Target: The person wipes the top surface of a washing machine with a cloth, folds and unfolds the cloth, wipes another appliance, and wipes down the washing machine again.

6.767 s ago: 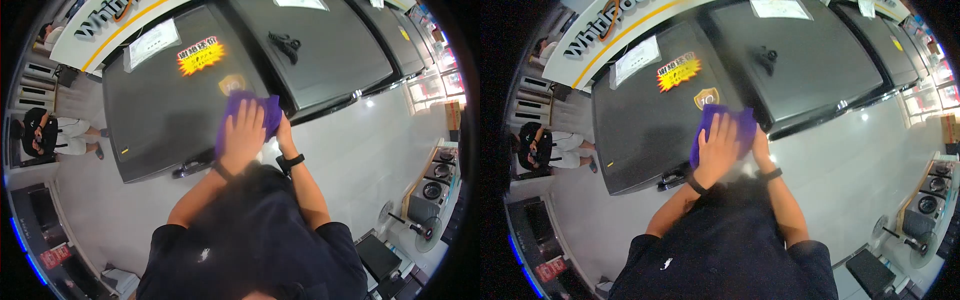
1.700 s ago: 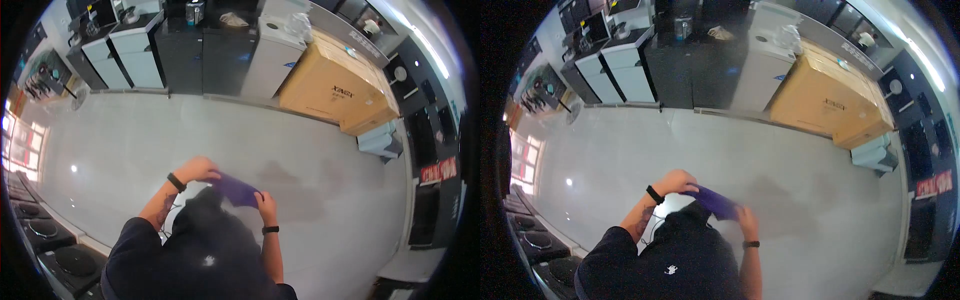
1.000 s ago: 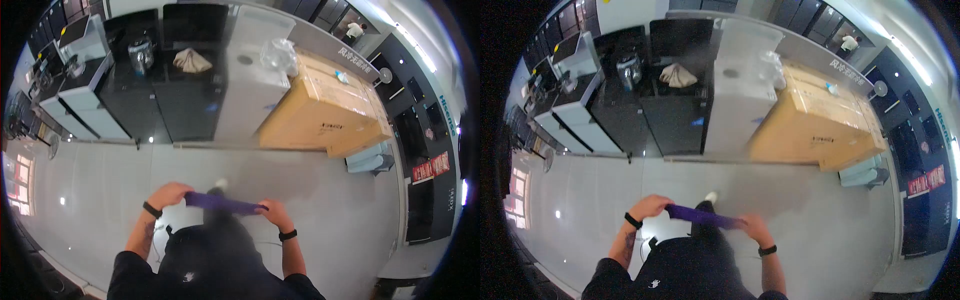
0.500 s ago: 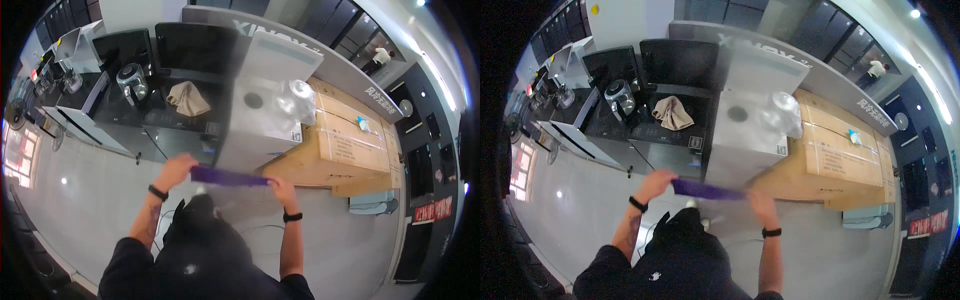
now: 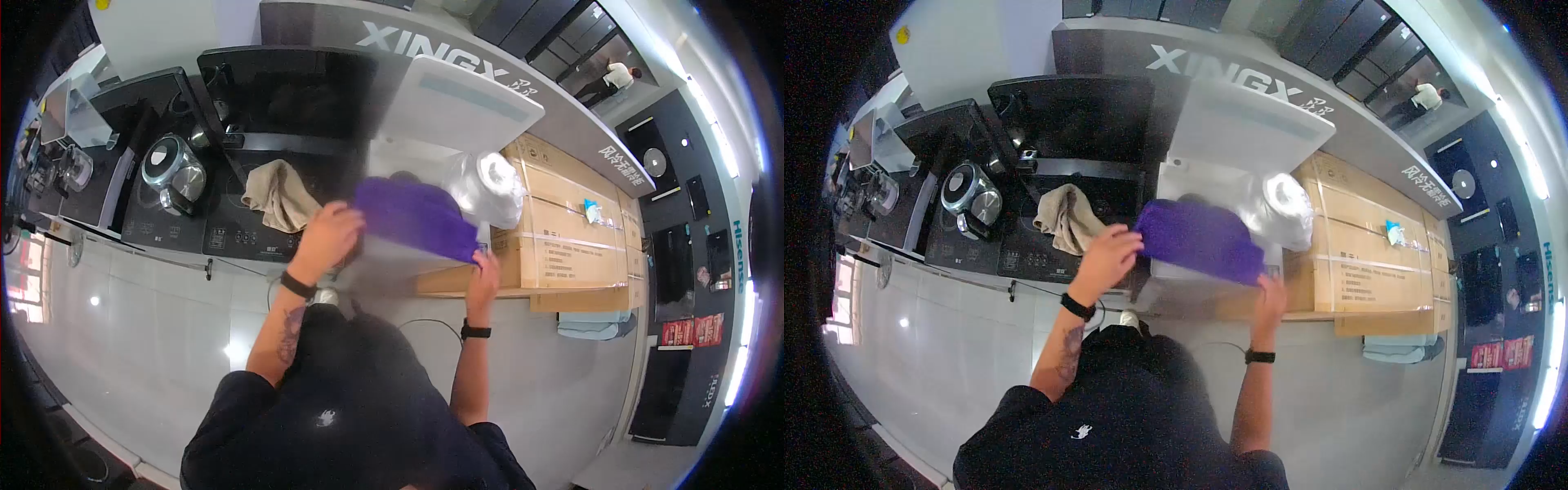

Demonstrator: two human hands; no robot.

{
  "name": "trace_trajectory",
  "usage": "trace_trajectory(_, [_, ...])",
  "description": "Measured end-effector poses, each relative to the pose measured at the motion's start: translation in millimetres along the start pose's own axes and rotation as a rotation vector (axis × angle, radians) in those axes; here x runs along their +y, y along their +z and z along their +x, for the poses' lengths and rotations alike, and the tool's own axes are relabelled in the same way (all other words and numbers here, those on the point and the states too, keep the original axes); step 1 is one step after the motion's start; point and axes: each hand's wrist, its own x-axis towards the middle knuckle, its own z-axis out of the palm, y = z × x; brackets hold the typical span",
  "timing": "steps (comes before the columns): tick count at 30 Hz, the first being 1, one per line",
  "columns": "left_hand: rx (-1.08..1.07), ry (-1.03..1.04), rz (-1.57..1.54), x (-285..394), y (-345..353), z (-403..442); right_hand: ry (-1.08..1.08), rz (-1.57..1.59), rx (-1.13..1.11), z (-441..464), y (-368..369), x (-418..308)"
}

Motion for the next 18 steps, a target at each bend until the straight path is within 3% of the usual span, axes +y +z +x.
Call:
trace_trajectory(3, [-0.263, -0.101, 0.068, -8.0, 53.2, -49.3, 0.122, 0.097, -0.218, -60.8, 29.9, 34.8])
trace_trajectory(7, [-0.382, -0.183, 0.02, 2.2, 57.7, -78.4, 0.258, 0.068, -0.32, -86.0, 30.6, 35.3])
trace_trajectory(11, [-0.292, -0.07, -0.006, 0.5, 38.8, -52.9, 0.32, 0.171, -0.2, -73.7, 19.3, 18.6])
trace_trajectory(12, [-0.388, -0.067, -0.091, -2.3, 35.1, -45.4, 0.31, 0.191, -0.16, -61.5, 13.6, 14.5])
trace_trajectory(15, [-0.394, -0.104, -0.265, -9.6, 25.7, -30.3, 0.437, 0.24, -0.138, -25.5, 4.4, 3.8])
trace_trajectory(18, [-0.203, -0.104, -0.163, -25.4, 37.7, -11.2, 0.209, 0.148, -0.186, 16.0, 12.0, 7.8])
